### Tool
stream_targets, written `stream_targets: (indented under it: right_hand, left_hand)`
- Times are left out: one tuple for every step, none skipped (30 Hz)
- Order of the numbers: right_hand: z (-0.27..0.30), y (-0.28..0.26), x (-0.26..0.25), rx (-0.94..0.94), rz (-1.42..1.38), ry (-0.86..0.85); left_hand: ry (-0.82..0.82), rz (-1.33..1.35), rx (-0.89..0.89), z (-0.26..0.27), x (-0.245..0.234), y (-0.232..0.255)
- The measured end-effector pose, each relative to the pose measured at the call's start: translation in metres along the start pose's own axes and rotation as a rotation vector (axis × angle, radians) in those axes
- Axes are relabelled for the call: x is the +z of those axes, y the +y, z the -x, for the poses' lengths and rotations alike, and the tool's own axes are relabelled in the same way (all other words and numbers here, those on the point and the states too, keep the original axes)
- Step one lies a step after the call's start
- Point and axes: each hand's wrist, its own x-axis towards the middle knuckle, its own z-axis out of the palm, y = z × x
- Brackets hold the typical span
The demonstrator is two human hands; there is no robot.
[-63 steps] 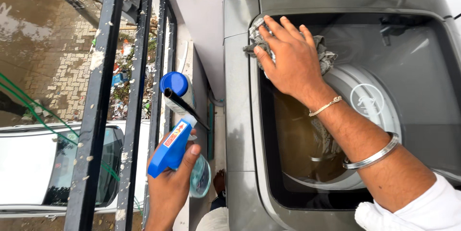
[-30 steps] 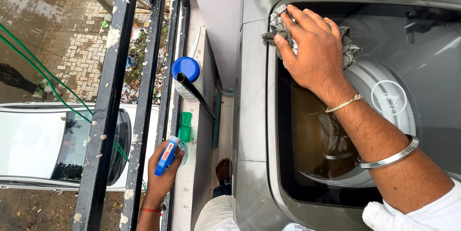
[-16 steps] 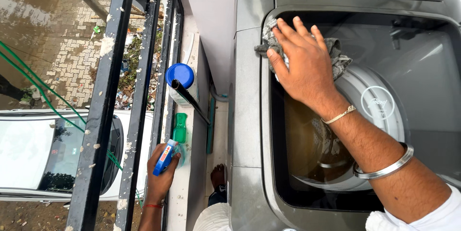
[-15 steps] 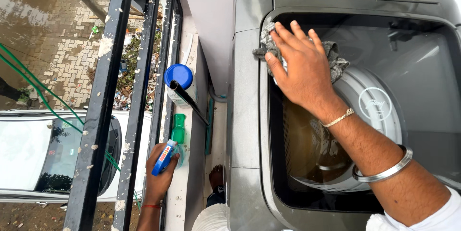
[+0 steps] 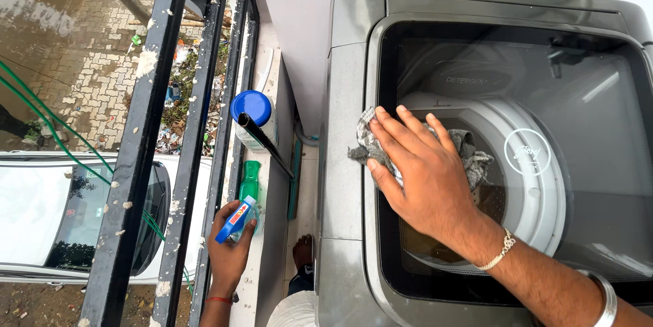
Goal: The person cleans a washing machine by spraying cleaning liquid onto the glass lid and frame and wiping it with a cloth.
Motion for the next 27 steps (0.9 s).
stream_targets:
  right_hand:
    - [0.004, -0.002, 0.000, -0.003, -0.001, -0.005]
    - [0.008, -0.005, 0.000, -0.004, -0.001, -0.012]
    - [0.012, -0.007, -0.001, -0.004, -0.002, -0.019]
    - [0.015, -0.010, -0.002, -0.006, -0.001, -0.027]
    - [0.018, -0.013, -0.003, -0.008, -0.007, -0.033]
    - [0.022, -0.016, -0.004, -0.009, -0.013, -0.040]
    - [0.026, -0.020, -0.006, -0.011, -0.019, -0.047]
    - [0.029, -0.024, -0.008, -0.030, -0.028, -0.059]
    - [0.032, -0.028, -0.010, -0.049, -0.037, -0.071]
    - [0.035, -0.032, -0.011, -0.066, -0.044, -0.084]
    - [0.036, -0.036, -0.011, -0.100, -0.047, -0.104]
    - [0.037, -0.041, -0.010, -0.133, -0.050, -0.124]
    - [0.036, -0.043, -0.010, -0.167, -0.053, -0.143]
    - [0.034, -0.045, -0.009, -0.186, -0.050, -0.165]
    - [0.032, -0.046, -0.008, -0.205, -0.048, -0.186]
    - [0.029, -0.048, -0.006, -0.223, -0.048, -0.203]
    - [0.025, -0.049, -0.004, -0.235, -0.037, -0.221]
    - [0.022, -0.051, -0.002, -0.242, -0.025, -0.241]
    - [0.019, -0.053, 0.000, -0.249, -0.013, -0.262]
    - [0.017, -0.055, 0.001, -0.244, 0.000, -0.266]
    - [0.015, -0.057, 0.003, -0.238, 0.013, -0.270]
    - [0.011, -0.058, 0.005, -0.235, 0.029, -0.271]
    - [0.007, -0.061, 0.007, -0.229, 0.053, -0.279]
    - [0.003, -0.063, 0.008, -0.220, 0.080, -0.287]
    - [-0.001, -0.065, 0.010, -0.212, 0.106, -0.294]
    - [-0.005, -0.067, 0.013, -0.197, 0.109, -0.293]
    - [-0.010, -0.068, 0.016, -0.182, 0.112, -0.291]
  left_hand:
    - [0.008, -0.002, -0.005, 0.001, 0.000, 0.000]
    - [0.007, 0.000, -0.008, 0.002, 0.000, 0.001]
    - [0.006, 0.001, -0.012, 0.003, 0.000, 0.002]
    - [0.005, 0.004, -0.016, 0.004, 0.002, 0.003]
    - [0.015, 0.012, -0.007, 0.005, 0.003, 0.004]
    - [0.024, 0.020, 0.002, 0.006, 0.004, 0.005]
    - [0.033, 0.028, 0.010, 0.007, 0.005, 0.006]
    - [0.063, 0.018, 0.011, 0.009, 0.006, 0.007]
    - [0.094, 0.009, 0.011, 0.012, 0.007, 0.009]
    - [0.121, 0.000, 0.012, 0.016, 0.008, 0.011]
    - [0.159, 0.044, 0.051, 0.024, 0.009, 0.012]
    - [0.198, 0.087, 0.090, 0.035, 0.010, 0.013]
    - [0.236, 0.131, 0.130, 0.048, 0.012, 0.014]
    - [0.306, 0.122, 0.188, 0.064, 0.014, 0.015]
    - [0.376, 0.113, 0.245, 0.081, 0.018, 0.016]
    - [0.446, 0.099, 0.307, 0.092, 0.018, 0.017]
    - [0.479, 0.042, 0.308, 0.098, 0.018, 0.019]
    - [0.507, -0.014, 0.308, 0.102, 0.019, 0.021]
    - [0.535, -0.070, 0.307, 0.104, 0.018, 0.025]
    - [0.517, -0.035, 0.245, 0.105, 0.019, 0.030]
    - [0.498, 0.001, 0.183, 0.103, 0.019, 0.037]
    - [0.482, 0.039, 0.124, 0.098, 0.019, 0.048]
    - [0.418, 0.061, 0.219, 0.095, 0.019, 0.063]
    - [0.351, 0.086, 0.314, 0.092, 0.020, 0.082]
    - [0.284, 0.111, 0.409, 0.088, 0.020, 0.104]
    - [0.127, 0.128, 0.433, 0.084, 0.021, 0.127]
    - [-0.030, 0.145, 0.455, 0.077, 0.025, 0.149]
